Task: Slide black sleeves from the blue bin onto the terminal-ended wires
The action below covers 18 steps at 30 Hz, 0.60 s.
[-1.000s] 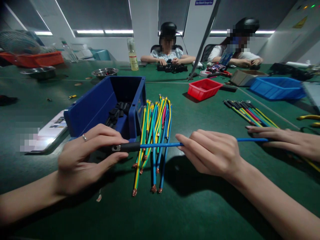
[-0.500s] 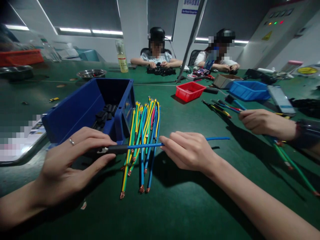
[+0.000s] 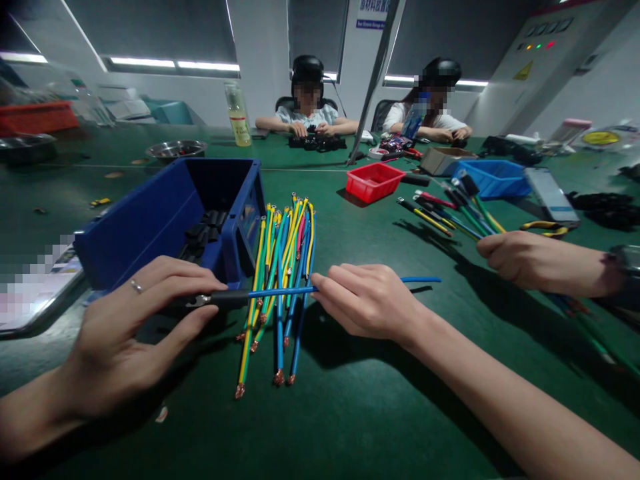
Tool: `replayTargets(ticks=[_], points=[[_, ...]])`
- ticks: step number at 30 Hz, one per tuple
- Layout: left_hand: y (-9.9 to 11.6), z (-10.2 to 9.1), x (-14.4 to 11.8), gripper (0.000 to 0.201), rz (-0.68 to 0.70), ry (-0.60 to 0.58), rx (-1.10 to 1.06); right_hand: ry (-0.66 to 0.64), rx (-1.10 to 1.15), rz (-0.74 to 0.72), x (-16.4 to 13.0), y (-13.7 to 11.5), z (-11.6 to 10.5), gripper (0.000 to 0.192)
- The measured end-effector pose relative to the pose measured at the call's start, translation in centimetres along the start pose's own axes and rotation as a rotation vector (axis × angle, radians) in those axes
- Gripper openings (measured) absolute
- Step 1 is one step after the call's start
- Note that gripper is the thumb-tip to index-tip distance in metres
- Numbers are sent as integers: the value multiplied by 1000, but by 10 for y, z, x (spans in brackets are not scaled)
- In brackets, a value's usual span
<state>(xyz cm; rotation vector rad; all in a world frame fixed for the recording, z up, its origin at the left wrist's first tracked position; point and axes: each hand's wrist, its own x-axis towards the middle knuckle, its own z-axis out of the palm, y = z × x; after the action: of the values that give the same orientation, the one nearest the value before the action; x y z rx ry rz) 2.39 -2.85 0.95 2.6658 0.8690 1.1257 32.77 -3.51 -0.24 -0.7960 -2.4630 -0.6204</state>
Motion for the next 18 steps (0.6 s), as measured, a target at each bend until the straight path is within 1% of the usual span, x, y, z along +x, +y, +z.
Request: replayTargets(ticks=[6, 14, 18], points=[[-3, 1, -3, 18, -9, -7, 21, 4, 13, -2, 0, 0, -1, 20], [-4, 2, -2, 14, -4, -6, 35, 21, -4, 2, 0, -1, 0, 23], [-4, 1, -2, 13, 22, -11, 49, 25, -3, -3, 1, -1, 0, 23]])
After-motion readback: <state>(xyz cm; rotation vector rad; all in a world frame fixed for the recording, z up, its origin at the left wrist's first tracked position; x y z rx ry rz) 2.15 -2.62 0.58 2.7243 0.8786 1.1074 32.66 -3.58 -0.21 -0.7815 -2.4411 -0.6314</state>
